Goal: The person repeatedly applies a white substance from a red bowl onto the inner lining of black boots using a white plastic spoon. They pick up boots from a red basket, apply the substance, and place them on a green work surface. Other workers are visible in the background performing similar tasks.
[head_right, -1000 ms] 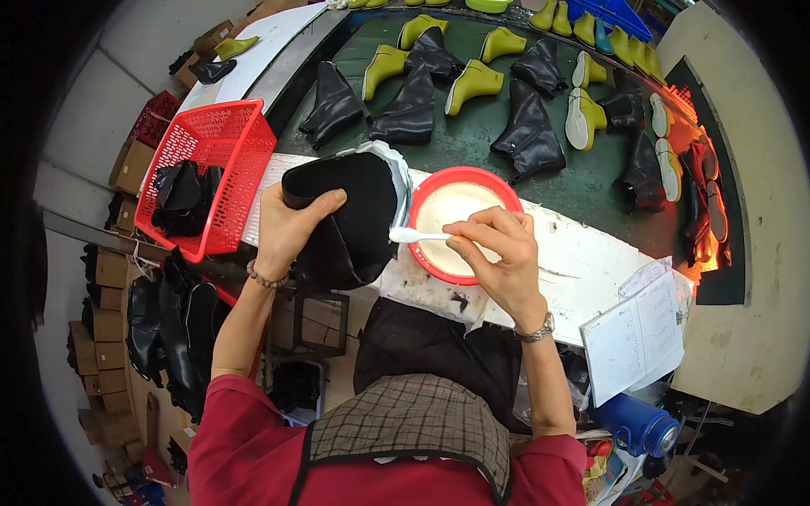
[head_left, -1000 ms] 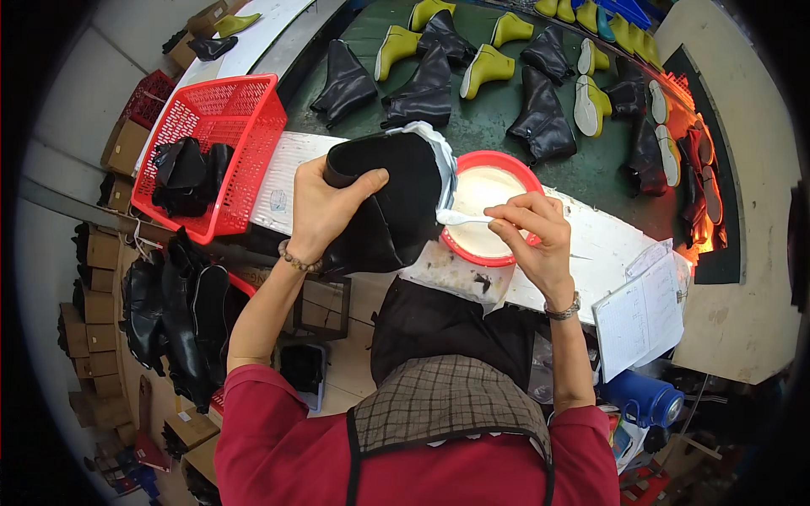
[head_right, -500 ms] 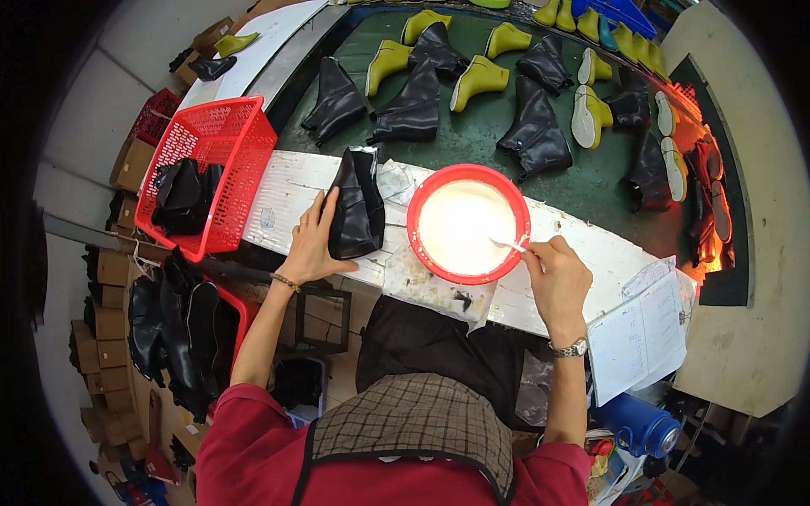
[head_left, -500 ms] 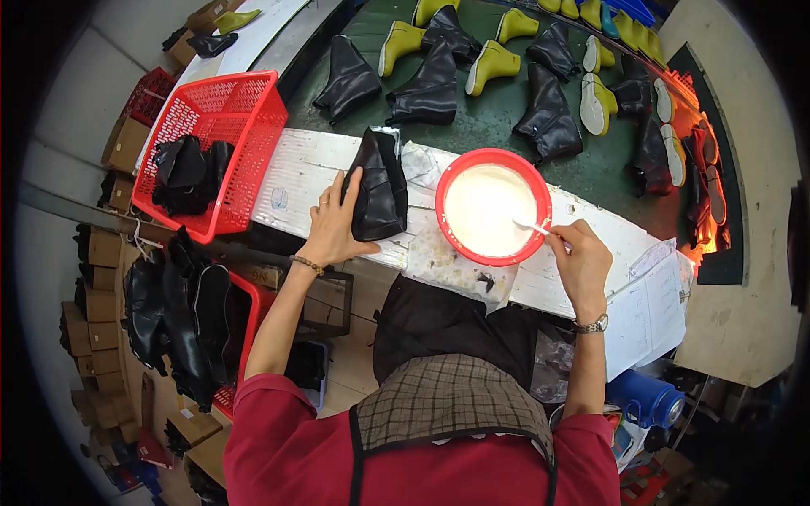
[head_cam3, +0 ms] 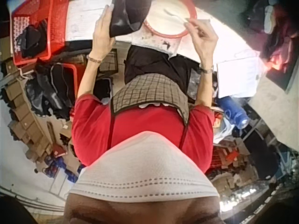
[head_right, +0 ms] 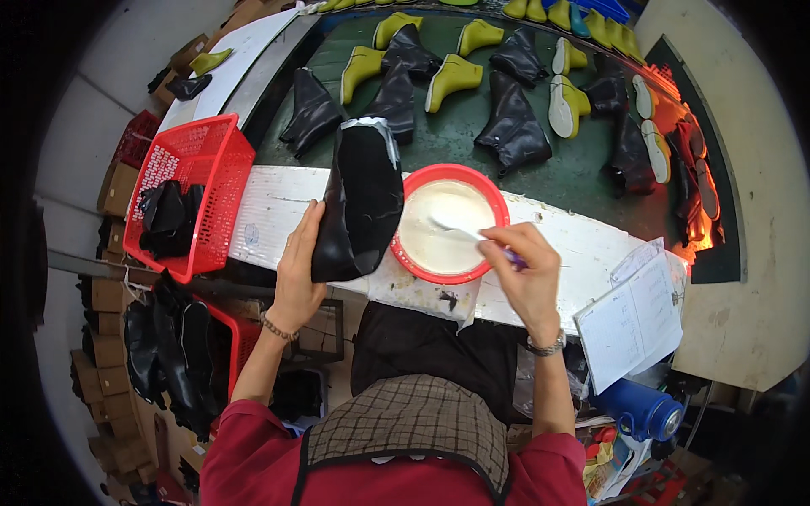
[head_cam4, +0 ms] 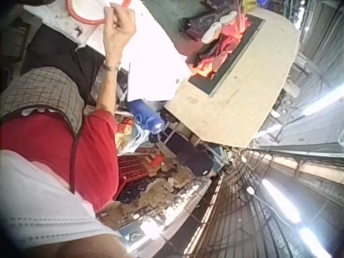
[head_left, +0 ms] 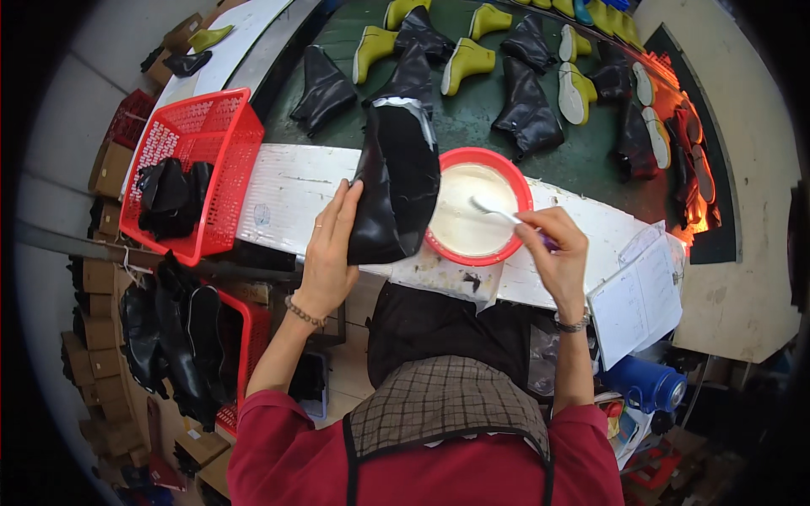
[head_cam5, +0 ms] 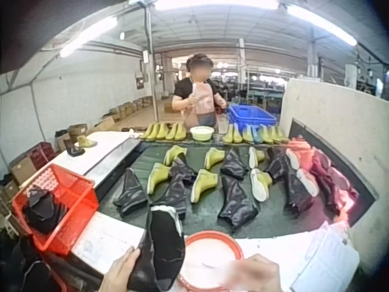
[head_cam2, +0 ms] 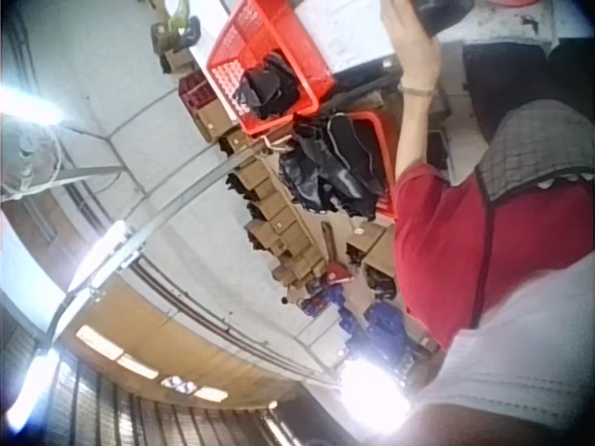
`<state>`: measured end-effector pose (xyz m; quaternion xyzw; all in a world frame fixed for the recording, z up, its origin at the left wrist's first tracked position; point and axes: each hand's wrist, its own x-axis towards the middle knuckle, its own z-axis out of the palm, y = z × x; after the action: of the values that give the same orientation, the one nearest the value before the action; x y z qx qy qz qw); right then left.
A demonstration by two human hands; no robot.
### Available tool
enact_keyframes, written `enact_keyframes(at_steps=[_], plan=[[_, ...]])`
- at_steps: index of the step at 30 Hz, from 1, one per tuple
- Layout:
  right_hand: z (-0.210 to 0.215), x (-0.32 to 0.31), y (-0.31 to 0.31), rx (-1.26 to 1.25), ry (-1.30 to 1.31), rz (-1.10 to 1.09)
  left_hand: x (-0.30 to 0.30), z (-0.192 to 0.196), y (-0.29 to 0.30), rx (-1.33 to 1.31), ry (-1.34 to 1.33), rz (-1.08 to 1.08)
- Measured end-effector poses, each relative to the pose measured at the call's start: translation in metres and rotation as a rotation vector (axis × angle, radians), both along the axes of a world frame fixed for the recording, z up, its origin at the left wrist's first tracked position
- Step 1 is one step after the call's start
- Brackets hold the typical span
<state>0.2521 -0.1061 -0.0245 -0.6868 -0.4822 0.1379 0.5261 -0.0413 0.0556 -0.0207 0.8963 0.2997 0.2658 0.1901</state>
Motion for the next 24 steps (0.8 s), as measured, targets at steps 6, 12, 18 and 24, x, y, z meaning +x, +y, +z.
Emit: enact_keyframes(at_steps=[6,12,18,24], plan=[[-0.004,0.013,0.017,0.1,-0.088,0.011,0.012,0.02,-0.02,0.042,-0.095,-0.145],[0.013,0.026,0.037,0.29,-0.1,-0.048,0.019,0.024,-0.024,0.091,-0.208,-0.124],[0.007,-0.007,0.015,0.275,-0.108,0.059,0.04,0.024,-0.012,0.176,-0.309,0.001],[0.014,-0.029,-0.005,0.159,0.046,0.184,0.051,0.015,0.008,0.38,-0.296,0.01]])
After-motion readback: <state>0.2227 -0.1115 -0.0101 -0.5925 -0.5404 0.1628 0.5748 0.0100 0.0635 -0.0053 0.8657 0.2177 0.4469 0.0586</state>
